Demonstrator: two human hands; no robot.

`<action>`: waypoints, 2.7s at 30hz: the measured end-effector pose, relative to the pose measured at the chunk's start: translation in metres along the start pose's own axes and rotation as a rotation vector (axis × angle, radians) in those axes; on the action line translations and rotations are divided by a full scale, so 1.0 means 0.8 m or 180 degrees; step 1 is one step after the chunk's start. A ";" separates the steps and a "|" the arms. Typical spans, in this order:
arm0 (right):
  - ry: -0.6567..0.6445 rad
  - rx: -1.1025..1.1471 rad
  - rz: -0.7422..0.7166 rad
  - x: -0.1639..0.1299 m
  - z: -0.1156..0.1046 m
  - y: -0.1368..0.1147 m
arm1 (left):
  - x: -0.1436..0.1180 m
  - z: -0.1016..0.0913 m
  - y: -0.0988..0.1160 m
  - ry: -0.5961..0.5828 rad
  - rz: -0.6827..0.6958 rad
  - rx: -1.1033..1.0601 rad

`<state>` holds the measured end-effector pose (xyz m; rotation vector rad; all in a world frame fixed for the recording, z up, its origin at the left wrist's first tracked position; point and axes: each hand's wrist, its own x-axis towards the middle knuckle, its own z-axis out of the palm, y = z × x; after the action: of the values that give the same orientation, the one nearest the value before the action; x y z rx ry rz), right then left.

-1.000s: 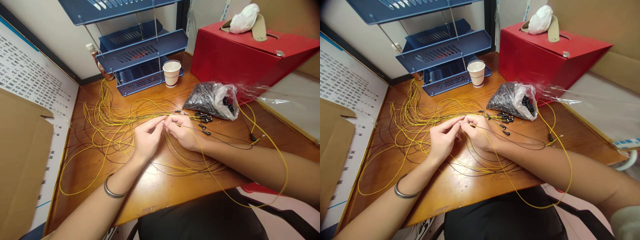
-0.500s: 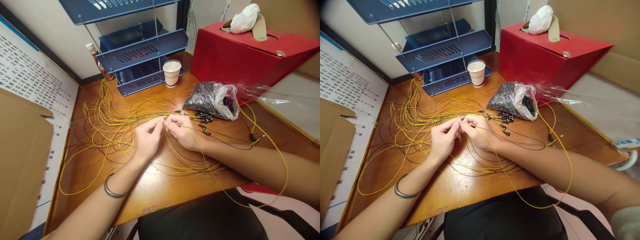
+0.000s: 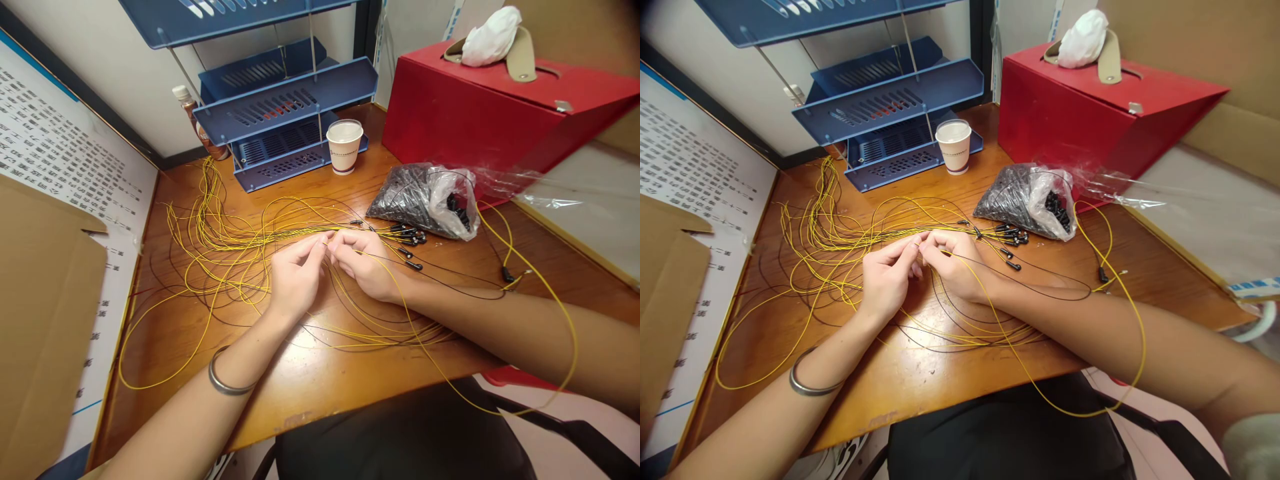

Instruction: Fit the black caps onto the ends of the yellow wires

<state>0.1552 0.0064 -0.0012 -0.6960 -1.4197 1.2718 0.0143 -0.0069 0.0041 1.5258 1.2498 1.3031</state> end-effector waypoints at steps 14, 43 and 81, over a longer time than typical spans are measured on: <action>-0.0028 0.0058 -0.0044 0.000 0.001 -0.003 | 0.001 -0.001 0.003 -0.0019 -0.0040 -0.0066; -0.0058 0.0019 0.0003 0.000 0.002 -0.005 | 0.002 0.000 0.004 0.0043 -0.0210 -0.0232; -0.0329 -0.0307 -0.0107 -0.002 0.002 -0.014 | 0.002 0.002 0.001 0.0004 -0.0161 -0.0165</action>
<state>0.1568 0.0012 0.0092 -0.6762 -1.5794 1.2345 0.0159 -0.0055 0.0047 1.4484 1.2382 1.2942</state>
